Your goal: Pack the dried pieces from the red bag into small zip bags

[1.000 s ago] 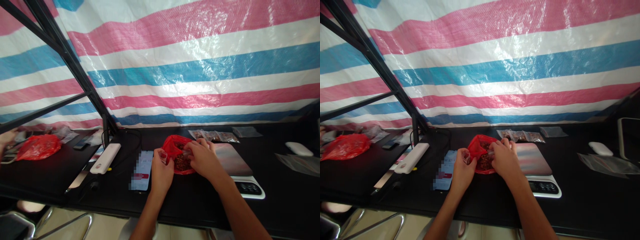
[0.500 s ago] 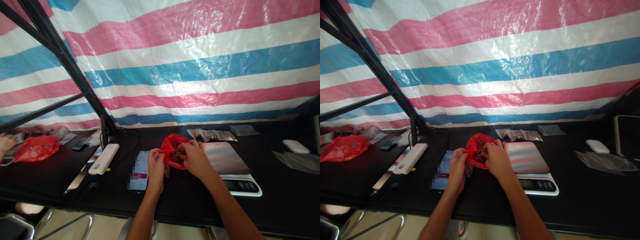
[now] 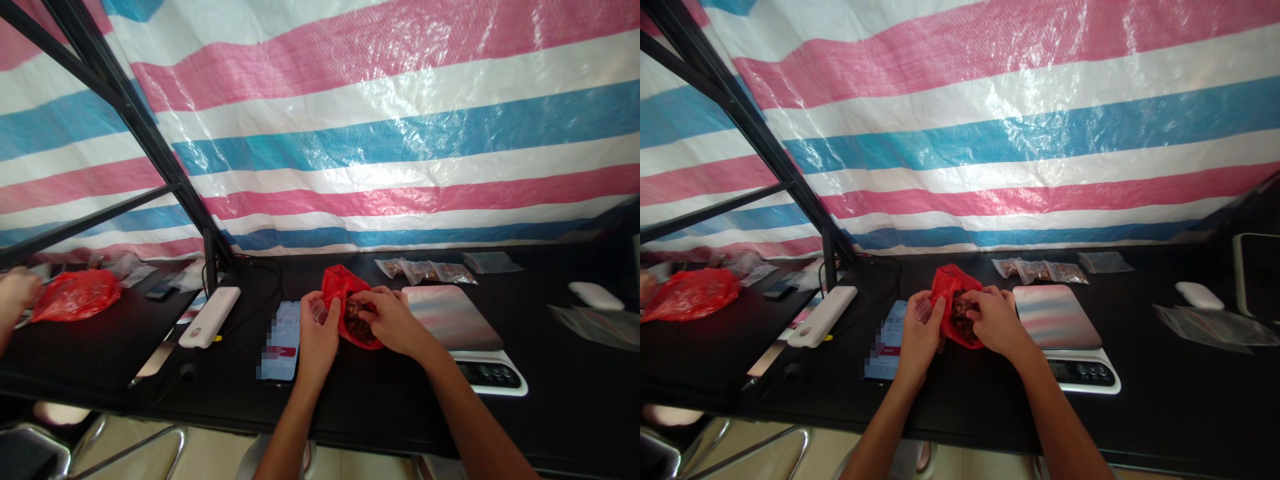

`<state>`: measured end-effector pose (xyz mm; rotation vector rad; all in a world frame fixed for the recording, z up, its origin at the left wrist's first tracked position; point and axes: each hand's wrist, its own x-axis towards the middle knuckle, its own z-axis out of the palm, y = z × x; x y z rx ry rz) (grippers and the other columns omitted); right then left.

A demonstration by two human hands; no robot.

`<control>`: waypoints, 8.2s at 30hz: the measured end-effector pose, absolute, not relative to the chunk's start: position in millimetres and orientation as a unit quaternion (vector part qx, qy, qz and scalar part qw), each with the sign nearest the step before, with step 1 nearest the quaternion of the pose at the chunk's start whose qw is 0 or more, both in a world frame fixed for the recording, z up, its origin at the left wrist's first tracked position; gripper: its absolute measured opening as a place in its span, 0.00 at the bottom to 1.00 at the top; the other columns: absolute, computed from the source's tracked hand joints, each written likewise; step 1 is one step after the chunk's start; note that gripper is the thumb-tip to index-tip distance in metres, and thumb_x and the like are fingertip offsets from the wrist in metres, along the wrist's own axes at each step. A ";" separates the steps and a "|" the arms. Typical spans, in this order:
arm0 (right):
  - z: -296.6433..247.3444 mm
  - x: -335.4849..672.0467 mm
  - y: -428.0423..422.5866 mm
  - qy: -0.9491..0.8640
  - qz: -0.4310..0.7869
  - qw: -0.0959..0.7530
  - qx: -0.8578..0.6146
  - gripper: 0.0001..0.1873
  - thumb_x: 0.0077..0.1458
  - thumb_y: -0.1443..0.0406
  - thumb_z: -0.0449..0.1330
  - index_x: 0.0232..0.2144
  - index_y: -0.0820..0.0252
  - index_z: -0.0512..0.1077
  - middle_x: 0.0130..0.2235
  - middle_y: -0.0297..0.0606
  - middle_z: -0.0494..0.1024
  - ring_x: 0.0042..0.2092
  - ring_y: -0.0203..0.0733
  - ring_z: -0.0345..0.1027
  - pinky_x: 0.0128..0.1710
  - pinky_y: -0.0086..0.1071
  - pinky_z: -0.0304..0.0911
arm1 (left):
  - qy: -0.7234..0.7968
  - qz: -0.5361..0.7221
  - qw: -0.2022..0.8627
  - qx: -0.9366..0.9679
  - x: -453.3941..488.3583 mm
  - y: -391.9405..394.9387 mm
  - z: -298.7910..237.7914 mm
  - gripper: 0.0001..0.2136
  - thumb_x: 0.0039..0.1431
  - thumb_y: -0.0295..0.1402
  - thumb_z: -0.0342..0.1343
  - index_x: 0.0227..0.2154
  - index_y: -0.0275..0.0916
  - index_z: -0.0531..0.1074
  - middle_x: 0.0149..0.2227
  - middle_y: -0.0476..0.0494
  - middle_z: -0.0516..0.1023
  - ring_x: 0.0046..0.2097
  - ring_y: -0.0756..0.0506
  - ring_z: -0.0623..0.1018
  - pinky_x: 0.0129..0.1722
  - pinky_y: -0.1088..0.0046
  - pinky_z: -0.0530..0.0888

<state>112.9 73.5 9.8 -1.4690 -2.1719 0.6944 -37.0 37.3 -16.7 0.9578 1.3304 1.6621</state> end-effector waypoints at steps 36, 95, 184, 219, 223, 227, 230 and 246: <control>51.7 108.5 50.8 -0.821 0.171 0.310 -0.449 0.19 0.57 0.72 0.60 0.46 0.47 0.79 0.50 0.35 0.81 0.55 0.49 0.68 0.58 0.50 0.48 | 0.592 0.525 0.257 0.555 -43.8 25.5 -26.0 0.12 0.63 0.35 0.60 0.47 0.42 0.67 0.45 0.42 0.77 0.46 0.41 0.78 0.48 0.63 0.72; 49.3 120.6 56.0 -0.803 0.282 0.372 -0.372 0.15 0.61 0.65 0.57 0.49 0.51 0.76 0.53 0.40 0.78 0.56 0.46 0.70 0.61 0.45 0.63 | 0.458 0.663 0.274 0.525 -33.6 7.9 -2.1 0.24 0.70 0.51 0.47 0.62 0.47 0.62 0.57 0.39 0.70 0.58 0.41 0.73 0.58 0.64 0.70; 40.3 112.8 56.5 -0.793 0.257 0.371 -0.410 0.09 0.64 0.63 0.58 0.45 0.54 0.76 0.47 0.40 0.80 0.49 0.46 0.73 0.54 0.44 0.66 | 0.539 0.645 0.137 0.524 -35.6 21.8 -19.4 0.25 0.67 0.36 0.57 0.64 0.44 0.58 0.55 0.38 0.69 0.56 0.41 0.73 0.57 0.61 0.70; 53.2 144.8 64.7 -0.590 0.449 0.527 -0.415 0.23 0.55 0.45 0.64 0.41 0.56 0.76 0.38 0.39 0.83 0.40 0.45 0.77 0.42 0.36 0.73 | 0.463 0.526 0.107 0.706 -25.1 1.0 -4.4 0.31 0.63 0.32 0.60 0.66 0.45 0.56 0.57 0.36 0.68 0.59 0.38 0.72 0.60 0.56 0.71; 43.5 202.9 75.8 -0.666 0.341 0.436 -0.500 0.21 0.55 0.46 0.63 0.38 0.57 0.80 0.37 0.41 0.84 0.37 0.47 0.77 0.37 0.37 0.72 | 0.442 0.404 0.134 0.789 -28.2 -1.3 -1.7 0.15 0.65 0.28 0.53 0.53 0.44 0.71 0.43 0.41 0.78 0.44 0.42 0.79 0.47 0.62 0.77; 17.9 234.5 85.0 -0.714 0.225 0.351 -0.563 0.17 0.60 0.55 0.55 0.38 0.57 0.80 0.35 0.43 0.84 0.37 0.50 0.78 0.40 0.43 0.71 | 0.436 0.316 0.155 0.828 -26.4 2.8 -4.8 0.11 0.64 0.24 0.52 0.44 0.43 0.75 0.40 0.43 0.81 0.44 0.41 0.79 0.46 0.61 0.78; 4.6 239.3 91.4 -0.732 0.112 0.340 -0.579 0.17 0.60 0.58 0.54 0.39 0.57 0.81 0.41 0.46 0.83 0.43 0.53 0.77 0.49 0.48 0.69 | 0.432 0.324 0.166 0.825 -23.4 7.7 -10.1 0.12 0.64 0.23 0.52 0.44 0.42 0.76 0.43 0.42 0.80 0.48 0.40 0.77 0.50 0.60 0.77; 45.3 224.4 73.3 -0.466 0.035 0.668 -0.579 0.17 0.64 0.55 0.56 0.39 0.59 0.80 0.29 0.35 0.76 0.31 0.41 0.71 0.37 0.34 0.66 | 0.416 0.413 0.163 0.794 -21.2 12.0 -17.0 0.12 0.64 0.20 0.48 0.33 0.41 0.72 0.36 0.46 0.77 0.38 0.46 0.76 0.40 0.70 0.72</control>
